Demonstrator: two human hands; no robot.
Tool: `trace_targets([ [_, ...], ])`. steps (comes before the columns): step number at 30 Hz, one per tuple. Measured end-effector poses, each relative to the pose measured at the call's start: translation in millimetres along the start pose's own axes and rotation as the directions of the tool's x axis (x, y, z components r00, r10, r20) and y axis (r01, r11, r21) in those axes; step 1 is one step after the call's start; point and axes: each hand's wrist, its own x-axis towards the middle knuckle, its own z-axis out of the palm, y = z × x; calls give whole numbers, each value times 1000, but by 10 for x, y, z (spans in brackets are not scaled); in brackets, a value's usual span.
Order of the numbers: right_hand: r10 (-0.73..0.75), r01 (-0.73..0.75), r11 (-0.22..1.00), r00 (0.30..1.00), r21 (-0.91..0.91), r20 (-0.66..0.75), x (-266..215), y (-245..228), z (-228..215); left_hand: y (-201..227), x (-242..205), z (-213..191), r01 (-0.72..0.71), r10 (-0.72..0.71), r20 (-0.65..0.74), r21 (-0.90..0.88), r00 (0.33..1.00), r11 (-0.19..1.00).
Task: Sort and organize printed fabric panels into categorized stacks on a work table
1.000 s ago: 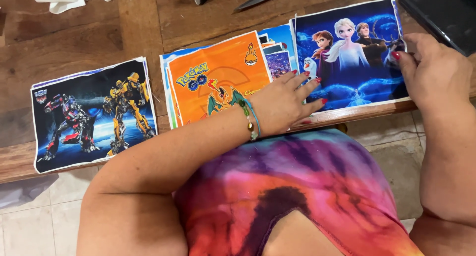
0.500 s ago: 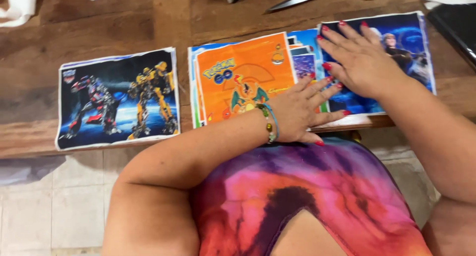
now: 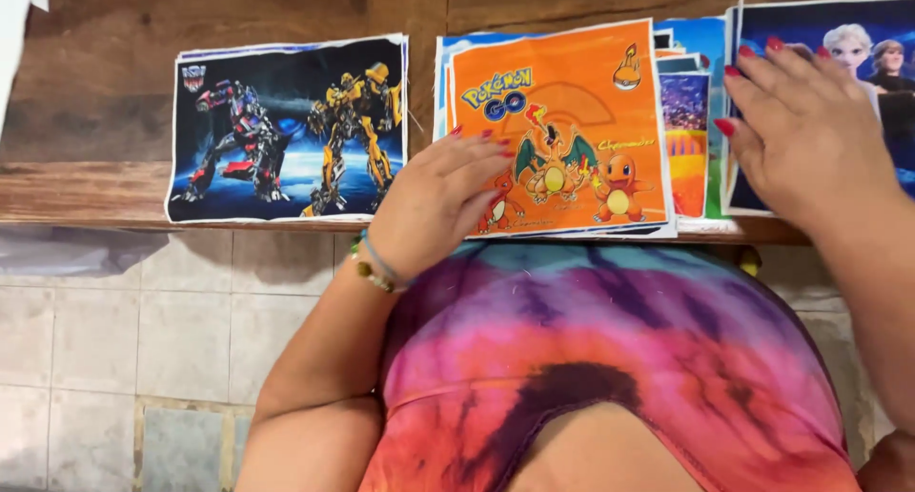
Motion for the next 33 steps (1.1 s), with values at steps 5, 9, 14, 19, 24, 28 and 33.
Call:
trace_targets([
  [5,66,-70,976,997,207,29,-113,-256,-31,-59,-313,-1,-51,51,-6,-90,999,995],
  [9,109,-111,943,994,313,24,-145,-280,51,-152,-468,38,-69,73,50,-79,996,995],
  [14,130,-99,879,991,467,-35,-33,-506,-163,-205,-508,103,-71,74,76,-39,994,997],
  [19,93,-75,715,996,695,12,127,-849,-448,-271,-533,120,-91,98,33,-157,995,983],
  [24,111,-119,633,992,765,63,135,-902,-522,-306,-541,109,-74,82,28,-214,996,974],
  [28,80,-67,617,997,784,23,139,-938,-600,-292,-516,57,-55,65,32,-259,997,964],
  [33,63,-10,575,998,818,-32,154,-1030,-624,-263,-480,74,-62,65,5,-226,998,972],
])
